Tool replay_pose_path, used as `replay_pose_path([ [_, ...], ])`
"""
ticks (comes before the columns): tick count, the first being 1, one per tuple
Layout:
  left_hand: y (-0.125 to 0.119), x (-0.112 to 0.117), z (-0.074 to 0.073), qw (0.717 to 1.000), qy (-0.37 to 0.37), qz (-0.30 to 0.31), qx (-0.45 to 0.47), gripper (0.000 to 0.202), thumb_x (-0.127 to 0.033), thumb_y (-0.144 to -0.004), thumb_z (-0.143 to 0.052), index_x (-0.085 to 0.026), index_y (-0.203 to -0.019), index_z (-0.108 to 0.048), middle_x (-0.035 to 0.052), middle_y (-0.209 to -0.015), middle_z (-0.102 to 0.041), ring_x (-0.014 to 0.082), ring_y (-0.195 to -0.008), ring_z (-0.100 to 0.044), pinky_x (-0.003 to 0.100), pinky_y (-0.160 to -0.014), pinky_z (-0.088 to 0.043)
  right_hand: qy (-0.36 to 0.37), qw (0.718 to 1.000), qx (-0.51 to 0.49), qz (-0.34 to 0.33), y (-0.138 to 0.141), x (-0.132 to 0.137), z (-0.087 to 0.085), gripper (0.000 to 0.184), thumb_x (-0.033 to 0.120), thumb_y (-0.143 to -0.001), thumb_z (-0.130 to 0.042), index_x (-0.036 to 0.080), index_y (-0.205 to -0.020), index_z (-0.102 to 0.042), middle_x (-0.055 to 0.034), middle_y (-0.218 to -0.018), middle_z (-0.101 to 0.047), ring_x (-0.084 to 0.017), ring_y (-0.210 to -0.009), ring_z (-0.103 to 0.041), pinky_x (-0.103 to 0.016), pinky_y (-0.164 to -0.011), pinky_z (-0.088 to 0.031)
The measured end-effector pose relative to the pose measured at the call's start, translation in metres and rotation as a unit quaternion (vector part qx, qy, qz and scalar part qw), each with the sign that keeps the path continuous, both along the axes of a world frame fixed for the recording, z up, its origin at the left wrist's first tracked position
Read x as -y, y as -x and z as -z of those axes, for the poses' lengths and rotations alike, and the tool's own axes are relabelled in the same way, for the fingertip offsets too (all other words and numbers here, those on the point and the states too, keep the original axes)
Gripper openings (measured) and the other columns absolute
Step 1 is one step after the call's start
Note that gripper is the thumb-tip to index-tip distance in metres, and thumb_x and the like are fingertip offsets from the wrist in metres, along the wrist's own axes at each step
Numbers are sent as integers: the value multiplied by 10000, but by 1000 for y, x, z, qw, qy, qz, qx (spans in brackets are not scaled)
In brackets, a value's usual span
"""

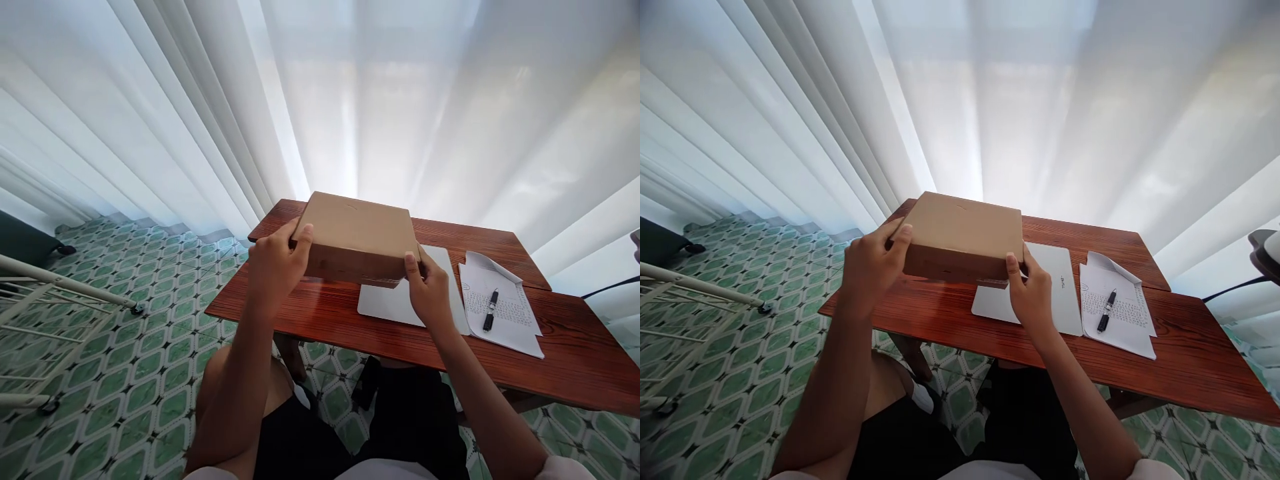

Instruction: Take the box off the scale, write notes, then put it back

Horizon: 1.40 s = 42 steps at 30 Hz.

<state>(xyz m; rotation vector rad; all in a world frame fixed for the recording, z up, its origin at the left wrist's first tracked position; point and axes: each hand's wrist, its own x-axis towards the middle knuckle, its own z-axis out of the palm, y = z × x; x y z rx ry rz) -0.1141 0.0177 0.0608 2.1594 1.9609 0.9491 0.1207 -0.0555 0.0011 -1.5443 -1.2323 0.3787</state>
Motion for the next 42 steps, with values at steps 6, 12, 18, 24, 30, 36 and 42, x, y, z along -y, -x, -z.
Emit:
replay_pose_path([
  [6, 37, -11, 2, 998, 1, -63, 28, 498, -466, -982, -315, -282, -1250, -693, 71, -1091, -739, 320, -1022, -657, 381, -856, -452, -9, 996, -52, -68, 43, -25, 8, 699, 635, -954, -508, 165, -1470, -545, -104, -1273, -687, -257, -1074, -677, -314, -733, -568],
  [12, 64, -27, 18, 995, 67, -74, 27, 501, -427, -955, -316, -247, -1256, -673, 113, -1156, -723, 371, -1115, -636, 443, -935, -460, 1, 993, -77, -91, 72, -39, 25, 667, 618, -944, -543, 178, -1443, -577, -96, -1329, -660, -279, -1172, -659, -393, -958, -555],
  [18, 74, -40, 32, 988, 129, -80, 9, 548, -405, -956, -287, -194, -1346, -609, 156, -1296, -671, 386, -1193, -607, 484, -1008, -443, 11, 990, -95, -99, 86, -41, 44, 674, 630, -940, -550, 181, -1442, -577, -102, -1398, -604, -285, -1238, -632, -427, -1054, -515],
  [24, 77, -42, 35, 987, 147, -56, 15, 514, -402, -964, -315, -204, -1337, -609, 133, -1309, -669, 352, -1224, -598, 451, -1017, -447, 18, 990, -96, -97, 86, -39, 48, 662, 629, -937, -564, 188, -1431, -588, -100, -1420, -584, -279, -1258, -620, -427, -1071, -505],
  [30, 74, -40, 33, 981, 186, -51, -6, 567, -395, -974, -254, -172, -1401, -554, 164, -1403, -602, 390, -1303, -539, 497, -1069, -398, 36, 990, -95, -95, 87, -36, 56, 683, 646, -928, -562, 190, -1435, -584, -122, -1406, -593, -309, -1249, -623, -481, -1072, -495],
  [36, 80, -45, 40, 978, 203, -44, -20, 577, -414, -971, -227, -190, -1393, -550, 167, -1374, -617, 401, -1279, -547, 499, -1043, -410, 49, 992, -66, -93, 88, -32, 61, 703, 651, -935, -541, 170, -1448, -568, -139, -1415, -582, -325, -1275, -605, -468, -1031, -514],
  [42, 85, -48, 44, 974, 220, -52, -35, 557, -402, -959, -250, -196, -1388, -541, 164, -1375, -617, 390, -1273, -555, 487, -1018, -433, 48, 993, -29, -108, 92, -30, 62, 643, 592, -960, -528, 168, -1442, -575, -131, -1440, -555, -326, -1355, -540, -464, -1080, -477],
])
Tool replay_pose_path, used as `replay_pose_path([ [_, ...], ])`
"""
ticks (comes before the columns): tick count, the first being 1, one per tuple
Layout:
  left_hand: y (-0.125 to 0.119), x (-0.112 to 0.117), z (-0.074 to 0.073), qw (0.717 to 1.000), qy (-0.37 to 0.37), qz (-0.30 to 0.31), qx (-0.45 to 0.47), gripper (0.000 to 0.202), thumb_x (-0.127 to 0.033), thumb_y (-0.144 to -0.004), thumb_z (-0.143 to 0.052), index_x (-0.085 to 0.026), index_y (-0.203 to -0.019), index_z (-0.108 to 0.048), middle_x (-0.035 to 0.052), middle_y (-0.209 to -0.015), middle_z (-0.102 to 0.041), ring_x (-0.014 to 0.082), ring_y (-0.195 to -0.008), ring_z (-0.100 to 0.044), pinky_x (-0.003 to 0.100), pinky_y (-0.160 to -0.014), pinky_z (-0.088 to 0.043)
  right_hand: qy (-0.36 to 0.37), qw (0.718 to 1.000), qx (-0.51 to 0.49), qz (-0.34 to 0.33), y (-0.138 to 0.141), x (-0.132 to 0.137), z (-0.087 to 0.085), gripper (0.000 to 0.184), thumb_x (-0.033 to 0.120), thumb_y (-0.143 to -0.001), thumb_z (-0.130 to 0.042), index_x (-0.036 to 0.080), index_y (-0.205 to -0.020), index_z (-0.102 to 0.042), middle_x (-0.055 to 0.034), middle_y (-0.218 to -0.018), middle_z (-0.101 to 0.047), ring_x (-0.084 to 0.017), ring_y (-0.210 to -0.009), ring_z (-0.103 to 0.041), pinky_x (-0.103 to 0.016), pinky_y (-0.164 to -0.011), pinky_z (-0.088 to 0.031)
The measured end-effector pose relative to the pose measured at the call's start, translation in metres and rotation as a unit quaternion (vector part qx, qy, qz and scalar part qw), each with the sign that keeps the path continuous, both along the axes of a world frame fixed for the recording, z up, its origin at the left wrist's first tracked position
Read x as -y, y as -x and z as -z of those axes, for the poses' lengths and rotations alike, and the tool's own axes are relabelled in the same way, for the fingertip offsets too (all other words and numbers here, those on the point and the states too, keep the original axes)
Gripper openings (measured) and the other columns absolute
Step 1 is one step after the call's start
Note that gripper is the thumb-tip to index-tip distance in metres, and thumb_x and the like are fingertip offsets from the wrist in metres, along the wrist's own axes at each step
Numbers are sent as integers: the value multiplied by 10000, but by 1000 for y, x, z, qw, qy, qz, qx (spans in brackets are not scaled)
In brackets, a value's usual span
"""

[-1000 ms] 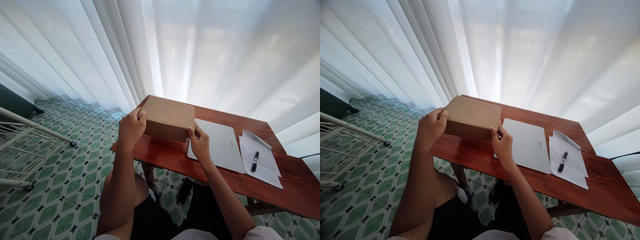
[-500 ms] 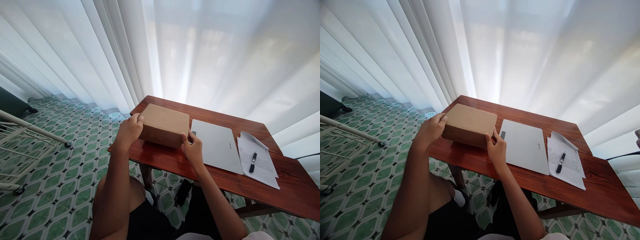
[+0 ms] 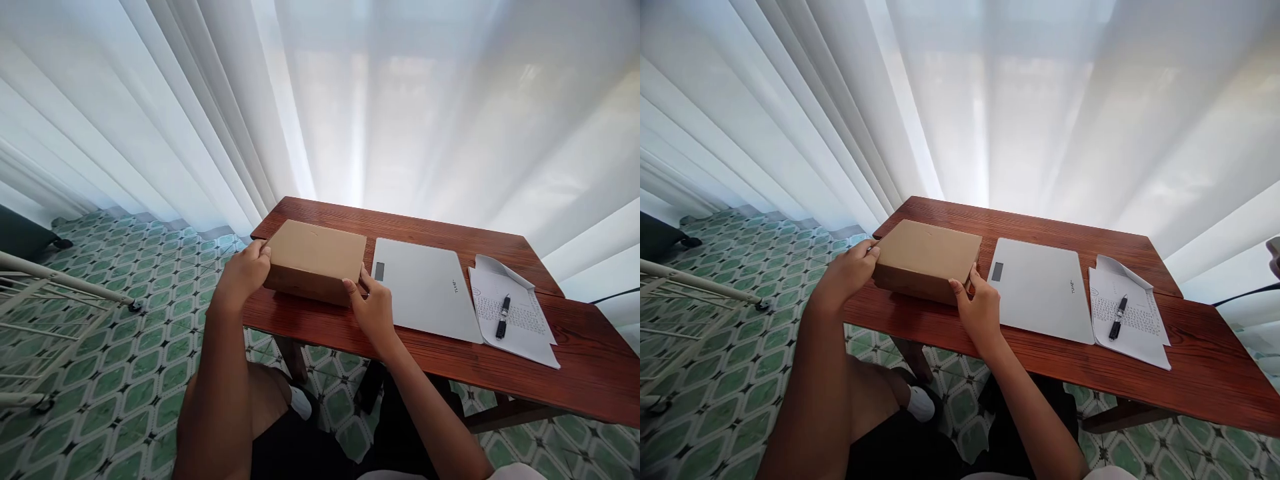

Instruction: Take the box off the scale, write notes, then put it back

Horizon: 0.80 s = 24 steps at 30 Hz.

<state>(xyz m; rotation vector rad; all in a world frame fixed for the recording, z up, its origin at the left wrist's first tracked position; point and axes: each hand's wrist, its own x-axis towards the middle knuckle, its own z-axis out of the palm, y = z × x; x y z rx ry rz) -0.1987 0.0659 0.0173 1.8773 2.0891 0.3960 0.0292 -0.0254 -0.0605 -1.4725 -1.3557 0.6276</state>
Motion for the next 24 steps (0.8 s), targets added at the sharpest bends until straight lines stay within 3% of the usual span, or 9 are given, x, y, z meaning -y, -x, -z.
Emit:
replay_pose_path([
  [5, 0, 0, -1, 998, 25, 1, -51, 562, -375, -953, -234, -174, -1385, -533, 178, -1386, -604, 391, -1266, -558, 490, -1025, -431, -3, 999, 33, -9, 5, 3, 5, 638, 569, -974, -507, 150, -1452, -566, -144, -1485, -501, -330, -1341, -552, -452, -1075, -490],
  [12, 8, -9, 10, 996, 32, 15, -77, 572, -348, -924, -245, -143, -1351, -566, 192, -1354, -622, 384, -1250, -569, 484, -1026, -442, -5, 998, 56, -33, 12, 4, 11, 645, 503, -996, -464, 101, -1499, -495, -157, -1498, -495, -327, -1361, -534, -458, -1073, -504],
  [17, 1, -5, 8, 996, 14, -5, -94, 588, -322, -917, -293, -99, -1379, -580, 233, -1356, -612, 437, -1239, -573, 561, -1018, -440, -8, 996, 55, -71, 0, 14, 11, 652, 442, -976, -501, 84, -1519, -462, -155, -1517, -475, -307, -1390, -506, -445, -1131, -469],
  [19, -9, 5, 2, 993, -55, -34, -95, 593, -282, -922, -293, -78, -1413, -557, 246, -1344, -615, 452, -1240, -569, 598, -1011, -439, -9, 996, 43, -77, -15, 26, 6, 619, 429, -975, -510, 94, -1496, -496, -150, -1468, -538, -293, -1271, -612, -436, -1082, -516],
  [21, -23, 21, -6, 977, -194, -31, -85, 577, -255, -940, -271, -106, -1415, -562, 215, -1320, -633, 435, -1251, -562, 602, -990, -458, -15, 997, 26, -74, -38, 41, -2, 543, 417, -982, -508, 127, -1436, -569, -129, -1357, -635, -251, -1072, -707, -400, -949, -592],
  [24, -51, 49, -20, 913, -402, 24, -59, 482, -207, -944, -342, -170, -1334, -623, 111, -1238, -686, 325, -1239, -586, 509, -1062, -461, -45, 997, 43, -51, -82, 66, -17, 348, 386, -995, -522, 192, -1209, -715, -72, -1125, -739, -201, -947, -722, -346, -861, -605],
])
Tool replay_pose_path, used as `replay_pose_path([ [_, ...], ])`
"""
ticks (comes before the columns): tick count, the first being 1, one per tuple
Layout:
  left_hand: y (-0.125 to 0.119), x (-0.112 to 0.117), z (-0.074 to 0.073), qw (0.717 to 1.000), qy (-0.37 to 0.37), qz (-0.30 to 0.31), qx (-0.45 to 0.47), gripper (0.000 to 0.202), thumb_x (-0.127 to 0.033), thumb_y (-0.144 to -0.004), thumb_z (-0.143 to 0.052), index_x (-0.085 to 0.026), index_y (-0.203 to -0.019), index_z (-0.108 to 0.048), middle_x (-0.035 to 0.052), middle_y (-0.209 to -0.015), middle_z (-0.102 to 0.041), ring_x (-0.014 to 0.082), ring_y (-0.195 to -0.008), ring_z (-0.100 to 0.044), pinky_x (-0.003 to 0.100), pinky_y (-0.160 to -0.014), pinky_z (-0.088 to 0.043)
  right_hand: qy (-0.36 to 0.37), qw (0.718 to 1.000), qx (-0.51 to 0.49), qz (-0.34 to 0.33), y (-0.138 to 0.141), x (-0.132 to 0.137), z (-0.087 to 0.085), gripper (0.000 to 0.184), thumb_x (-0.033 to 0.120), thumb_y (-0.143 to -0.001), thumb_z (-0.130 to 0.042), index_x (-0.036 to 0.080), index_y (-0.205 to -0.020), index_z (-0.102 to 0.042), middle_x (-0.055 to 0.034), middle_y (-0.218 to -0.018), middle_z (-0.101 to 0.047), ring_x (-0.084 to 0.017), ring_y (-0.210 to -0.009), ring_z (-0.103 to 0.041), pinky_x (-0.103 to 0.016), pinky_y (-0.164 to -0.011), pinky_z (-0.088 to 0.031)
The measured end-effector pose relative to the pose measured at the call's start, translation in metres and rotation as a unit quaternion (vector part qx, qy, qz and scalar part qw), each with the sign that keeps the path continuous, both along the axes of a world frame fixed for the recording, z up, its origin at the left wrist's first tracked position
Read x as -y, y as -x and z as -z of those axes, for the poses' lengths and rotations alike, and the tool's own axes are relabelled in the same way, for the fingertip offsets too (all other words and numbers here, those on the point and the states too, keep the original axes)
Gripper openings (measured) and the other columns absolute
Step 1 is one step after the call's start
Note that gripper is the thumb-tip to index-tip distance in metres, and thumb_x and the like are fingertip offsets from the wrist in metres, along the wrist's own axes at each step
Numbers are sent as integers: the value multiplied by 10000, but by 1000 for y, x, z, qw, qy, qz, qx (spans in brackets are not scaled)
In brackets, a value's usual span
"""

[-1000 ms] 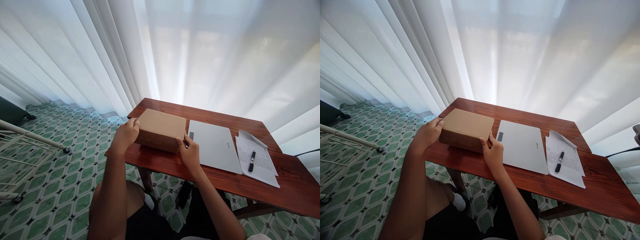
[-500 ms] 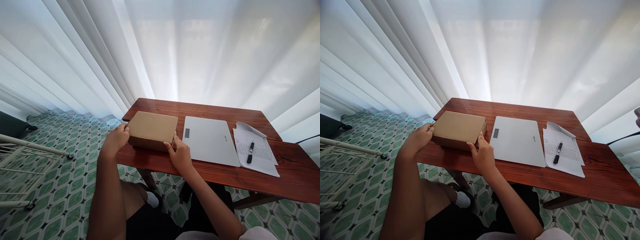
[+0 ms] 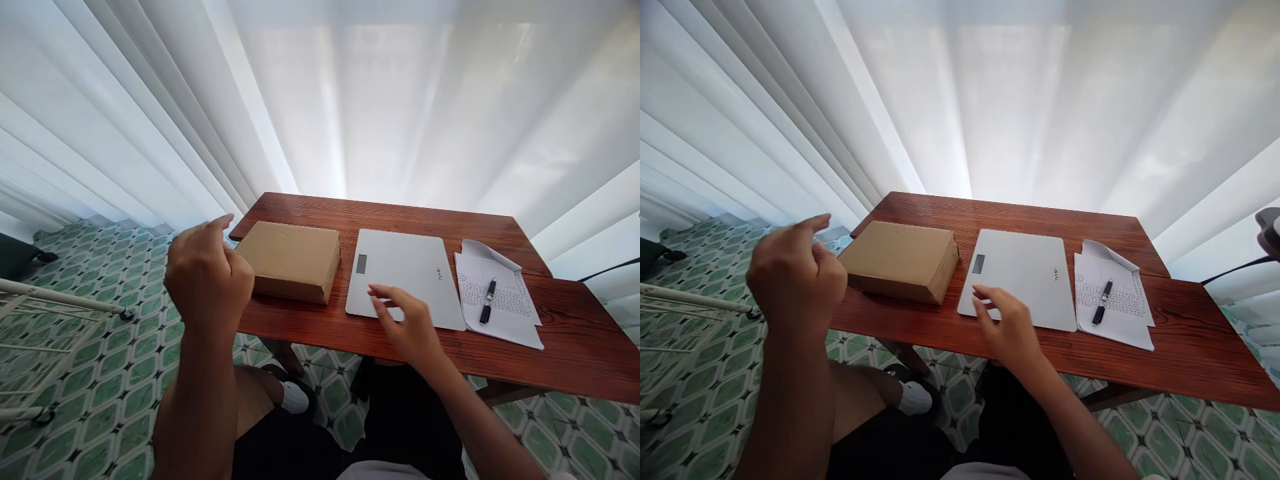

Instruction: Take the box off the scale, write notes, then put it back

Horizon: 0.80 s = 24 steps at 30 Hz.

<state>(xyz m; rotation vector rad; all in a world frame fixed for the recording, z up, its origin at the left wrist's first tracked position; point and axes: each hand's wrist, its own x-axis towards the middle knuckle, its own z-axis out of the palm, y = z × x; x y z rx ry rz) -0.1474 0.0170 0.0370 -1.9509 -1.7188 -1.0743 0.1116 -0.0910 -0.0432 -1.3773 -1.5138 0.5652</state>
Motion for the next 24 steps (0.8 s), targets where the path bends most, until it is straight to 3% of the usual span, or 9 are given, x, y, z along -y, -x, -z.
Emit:
replay_pose_path([
  [3, -37, 29, -7, 981, -117, 146, -40, 461, -125, -898, -427, -202, -1310, -621, 87, -1175, -703, 278, -1191, -612, 453, -1048, -471, -41, 992, 98, 64, -52, 24, -10, 249, 357, -990, -554, 237, -1101, -742, -36, -991, -748, -169, -788, -689, -317, -731, -576],
  [7, -95, 62, 2, 933, -123, 327, -89, 468, -69, -818, -501, -156, -1266, -601, 85, -1116, -719, 252, -1120, -640, 405, -955, -499, -71, 954, 245, 156, -128, 47, -7, 240, 339, -992, -553, 234, -1083, -749, -34, -899, -724, -136, -618, -575, -295, -624, -480],
  [10, -143, 82, 23, 868, -135, 458, -137, 321, -158, -896, -512, -97, -1178, -652, 117, -1069, -722, 252, -1033, -647, 387, -879, -500, -63, 920, 341, 180, -186, 52, 5, 284, 356, -993, -532, 218, -1107, -752, -32, -790, -681, -141, -593, -523, -302, -641, -440],
  [14, -207, 105, 61, 753, -189, 590, -222, 246, -240, -948, -542, -94, -1085, -685, 117, -969, -705, 225, -941, -656, 349, -797, -499, 10, 900, 404, 165, -244, 46, 25, 329, 348, -977, -469, 246, -1138, -737, -52, -965, -726, -196, -849, -643, -299, -655, -391],
  [18, -265, 116, 101, 667, -226, 665, -249, 234, -176, -968, -478, -111, -1052, -687, 109, -901, -697, 217, -883, -660, 343, -732, -487, 117, 906, 355, 200, -264, 35, 41, 348, 346, -953, -405, 214, -1079, -701, -42, -783, -685, -191, -684, -593, -306, -649, -338],
  [20, -287, 116, 118, 652, -235, 675, -254, 247, -161, -971, -456, -116, -1053, -685, 112, -933, -699, 221, -888, -659, 344, -705, -478, 153, 893, 360, 223, -263, 30, 48, 364, 343, -953, -364, 208, -1084, -675, -34, -690, -637, -199, -636, -558, -307, -638, -291],
  [24, -309, 111, 139, 656, -229, 670, -261, 271, -170, -971, -441, -102, -1096, -671, 138, -1034, -694, 255, -954, -657, 379, -753, -488, 196, 866, 396, 232, -259, 25, 58, 350, 324, -953, -338, 201, -1038, -655, -45, -673, -612, -192, -605, -519, -306, -625, -233],
])
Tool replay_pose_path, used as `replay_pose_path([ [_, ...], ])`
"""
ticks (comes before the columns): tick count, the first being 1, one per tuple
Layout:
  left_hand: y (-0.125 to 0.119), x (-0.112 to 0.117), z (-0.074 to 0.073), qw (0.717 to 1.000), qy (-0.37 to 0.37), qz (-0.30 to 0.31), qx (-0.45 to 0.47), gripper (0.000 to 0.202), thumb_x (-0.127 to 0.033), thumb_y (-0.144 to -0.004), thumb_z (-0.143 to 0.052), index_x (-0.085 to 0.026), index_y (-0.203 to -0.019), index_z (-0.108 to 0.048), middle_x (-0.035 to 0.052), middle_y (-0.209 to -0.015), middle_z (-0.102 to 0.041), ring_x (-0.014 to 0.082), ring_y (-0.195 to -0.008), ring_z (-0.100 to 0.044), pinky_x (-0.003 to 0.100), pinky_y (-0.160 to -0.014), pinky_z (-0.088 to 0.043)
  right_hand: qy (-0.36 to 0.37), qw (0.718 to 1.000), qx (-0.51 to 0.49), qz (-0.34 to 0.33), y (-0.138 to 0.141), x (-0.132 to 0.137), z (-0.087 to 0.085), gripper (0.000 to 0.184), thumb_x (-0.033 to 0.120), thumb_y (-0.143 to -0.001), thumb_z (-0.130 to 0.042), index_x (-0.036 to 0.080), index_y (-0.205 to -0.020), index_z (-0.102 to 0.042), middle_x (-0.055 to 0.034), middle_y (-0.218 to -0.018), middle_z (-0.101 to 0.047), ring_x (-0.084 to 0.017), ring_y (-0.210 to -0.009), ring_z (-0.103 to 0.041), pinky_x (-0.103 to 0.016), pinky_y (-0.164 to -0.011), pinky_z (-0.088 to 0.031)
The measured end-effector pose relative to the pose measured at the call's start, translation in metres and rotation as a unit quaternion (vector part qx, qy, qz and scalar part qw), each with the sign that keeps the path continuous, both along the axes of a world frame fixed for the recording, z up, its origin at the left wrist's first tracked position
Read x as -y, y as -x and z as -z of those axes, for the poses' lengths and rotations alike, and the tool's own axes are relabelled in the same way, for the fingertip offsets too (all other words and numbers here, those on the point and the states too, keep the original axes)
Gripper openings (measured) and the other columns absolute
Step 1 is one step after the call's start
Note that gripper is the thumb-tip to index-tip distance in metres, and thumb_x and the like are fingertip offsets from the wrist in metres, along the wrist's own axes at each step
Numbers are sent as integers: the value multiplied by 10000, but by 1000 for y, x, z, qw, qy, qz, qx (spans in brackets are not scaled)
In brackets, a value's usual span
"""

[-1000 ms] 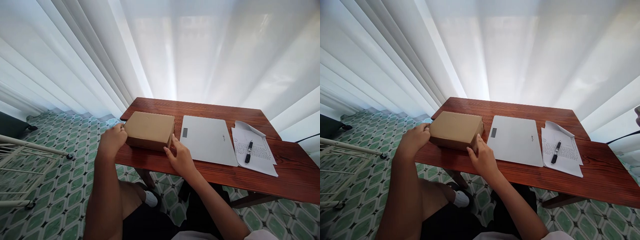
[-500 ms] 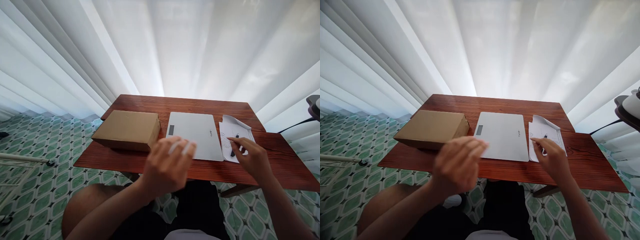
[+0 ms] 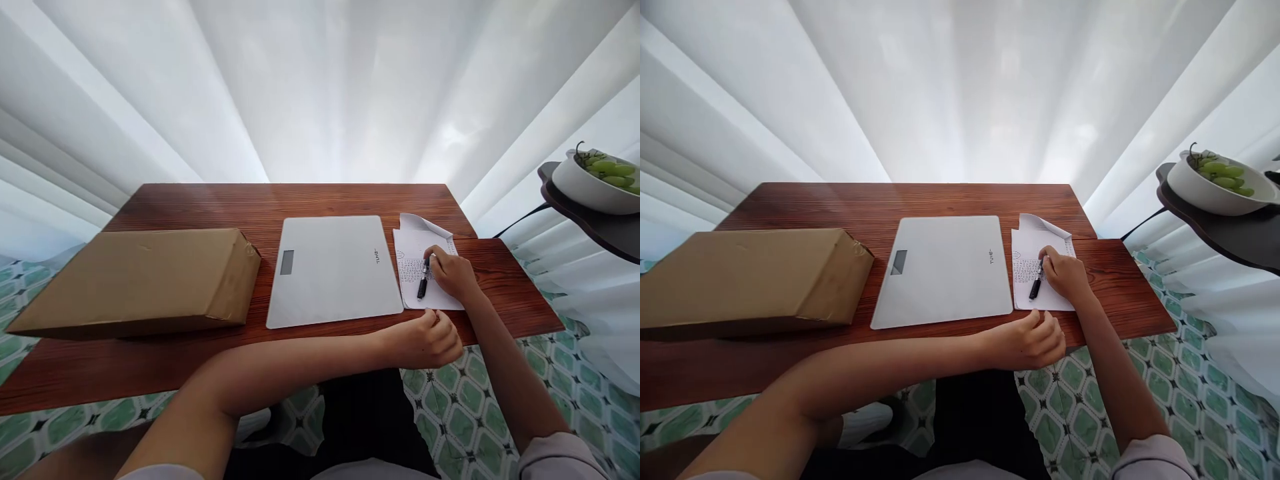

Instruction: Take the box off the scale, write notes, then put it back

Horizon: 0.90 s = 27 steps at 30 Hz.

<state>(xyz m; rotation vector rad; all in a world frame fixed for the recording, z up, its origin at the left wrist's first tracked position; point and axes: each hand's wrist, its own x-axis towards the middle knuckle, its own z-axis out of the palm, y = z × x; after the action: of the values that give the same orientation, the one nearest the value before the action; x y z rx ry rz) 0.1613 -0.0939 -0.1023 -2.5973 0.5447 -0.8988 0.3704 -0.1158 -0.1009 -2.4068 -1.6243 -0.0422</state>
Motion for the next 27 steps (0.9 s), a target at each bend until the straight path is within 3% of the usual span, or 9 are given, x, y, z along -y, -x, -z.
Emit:
replay_pose_path([
  [5, 2, -2, 7, 998, 28, -20, -53, 327, -208, -982, -389, -100, -1166, -636, 170, -1158, -663, 294, -1058, -626, 448, -846, -506, 30, 1000, 0, 9, -2, 0, 3, 284, 279, -926, -373, 203, -1025, -628, -30, -665, -611, -181, -600, -514, -297, -620, -230],
  [10, 3, -1, 5, 990, 63, -57, -116, 387, -215, -961, -360, -64, -1239, -582, 205, -1214, -625, 321, -1078, -607, 482, -855, -520, 24, 999, -18, -14, 0, 0, 3, 258, 250, -926, -388, 223, -983, -637, -18, -787, -672, -181, -675, -557, -301, -625, -270],
  [14, 2, -2, 5, 980, 99, -71, -159, 403, -228, -945, -348, -67, -1245, -563, 199, -1191, -629, 309, -1027, -609, 454, -816, -536, -58, 997, -32, -48, -1, 5, 6, 251, 192, -909, -413, 202, -932, -662, -25, -771, -640, -182, -712, -572, -309, -679, -362],
  [17, 2, -2, 7, 979, 111, -68, -156, 409, -230, -929, -358, -55, -1238, -561, 194, -1182, -633, 320, -1043, -608, 460, -832, -543, -144, 985, -16, -92, -4, 8, 6, 327, 115, -896, -419, 185, -1094, -670, -37, -813, -636, -193, -796, -587, -305, -766, -431],
  [20, 2, -2, 8, 979, 117, -67, -150, 415, -234, -922, -365, -46, -1237, -559, 196, -1177, -634, 322, -1044, -611, 464, -844, -548, -176, 976, 27, -128, -7, 8, 7, 362, 103, -930, -448, 180, -1247, -607, -71, -1000, -661, -219, -946, -575, -325, -875, -451],
  [23, 1, -2, 8, 979, 115, -69, -152, 418, -230, -917, -367, -41, -1240, -553, 206, -1186, -631, 325, -1049, -611, 463, -844, -549, -220, 969, 57, -95, -5, 6, 8, 113, 272, -968, -578, 186, -1027, -623, -80, -936, -611, -223, -885, -540, -342, -823, -446],
  [25, 1, -2, 7, 979, 115, -67, -153, 418, -229, -910, -374, -39, -1238, -550, 212, -1195, -629, 329, -1053, -612, 468, -847, -550, -255, 963, 14, -87, -1, 6, 8, 213, 365, -968, -601, 193, -849, -561, -52, -822, -551, -189, -770, -508, -323, -725, -425],
  [27, 1, -2, 7, 979, 118, -67, -150, 417, -230, -908, -375, -38, -1236, -547, 216, -1206, -626, 331, -1051, -615, 474, -849, -552, -264, 955, -89, -102, 4, 9, 8, 253, 377, -1007, -523, 198, -828, -527, -15, -728, -513, -148, -659, -475, -299, -650, -404],
])
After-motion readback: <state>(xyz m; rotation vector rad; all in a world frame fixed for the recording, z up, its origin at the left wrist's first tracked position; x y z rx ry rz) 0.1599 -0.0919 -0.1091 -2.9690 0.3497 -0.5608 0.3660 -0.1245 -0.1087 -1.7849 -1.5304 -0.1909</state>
